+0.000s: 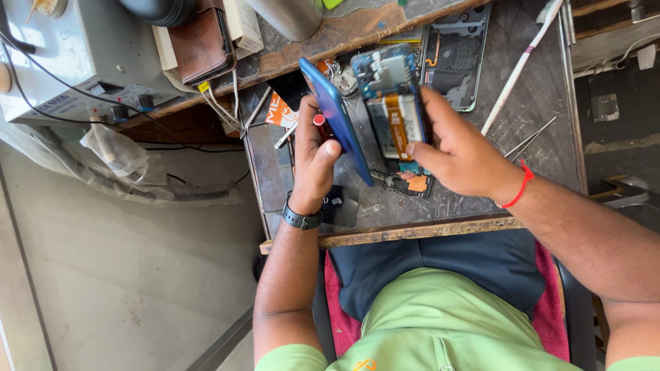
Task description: The person uses a red-handled tool to pry and separate the screen assembly from the main body of a blue Samsung smartphone. They carefully lift the display, detach it from the frame, and place it on the workbench. The person then handles the separated components, including the battery and motherboard, and briefly compares the device to another phone.
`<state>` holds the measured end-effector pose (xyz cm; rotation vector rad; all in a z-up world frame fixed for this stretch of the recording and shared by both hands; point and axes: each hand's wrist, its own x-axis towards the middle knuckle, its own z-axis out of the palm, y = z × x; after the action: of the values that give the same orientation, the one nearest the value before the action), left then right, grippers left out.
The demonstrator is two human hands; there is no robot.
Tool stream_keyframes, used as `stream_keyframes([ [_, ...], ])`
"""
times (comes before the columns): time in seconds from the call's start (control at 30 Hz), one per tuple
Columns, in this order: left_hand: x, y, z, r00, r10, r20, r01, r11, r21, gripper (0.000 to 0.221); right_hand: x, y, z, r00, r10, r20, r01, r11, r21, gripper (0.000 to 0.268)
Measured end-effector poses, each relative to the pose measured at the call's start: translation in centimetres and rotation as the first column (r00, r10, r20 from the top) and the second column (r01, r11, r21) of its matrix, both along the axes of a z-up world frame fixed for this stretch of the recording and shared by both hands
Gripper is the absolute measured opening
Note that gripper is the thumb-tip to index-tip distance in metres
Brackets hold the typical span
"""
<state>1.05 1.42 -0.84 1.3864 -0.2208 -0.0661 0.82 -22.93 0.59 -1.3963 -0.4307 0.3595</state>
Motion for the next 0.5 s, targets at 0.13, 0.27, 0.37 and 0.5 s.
stream_keyframes([
  [0.13, 0.9, 0.0, 0.9, 0.992, 0.112, -0.061, -0.092, 0.96, 0.263, 0.05, 0.4, -0.5, 0.1, 0.995, -0.093, -0.033, 0.093, 0.996, 0.008, 0.072],
  [0.27, 1.4, 0.5, 2.0, 0.974, 0.226, 0.003, -0.16, 0.677, 0.718, 0.045, 0.6, -0.7, 0.8, 0.97, -0.181, -0.161, 0.206, 0.967, 0.151, 0.067],
  [0.37, 1.5, 0.4, 2.2, 0.982, 0.172, 0.073, -0.147, 0.476, 0.867, 0.05, 0.7, -1.4, 1.3, 0.966, -0.224, -0.13, 0.248, 0.943, 0.221, 0.068],
  [0.5, 1.4, 0.1, 2.3, 0.99, 0.093, 0.108, -0.132, 0.322, 0.937, 0.048, 0.6, -1.6, 1.8, 0.962, -0.228, -0.148, 0.261, 0.926, 0.274, 0.069],
])
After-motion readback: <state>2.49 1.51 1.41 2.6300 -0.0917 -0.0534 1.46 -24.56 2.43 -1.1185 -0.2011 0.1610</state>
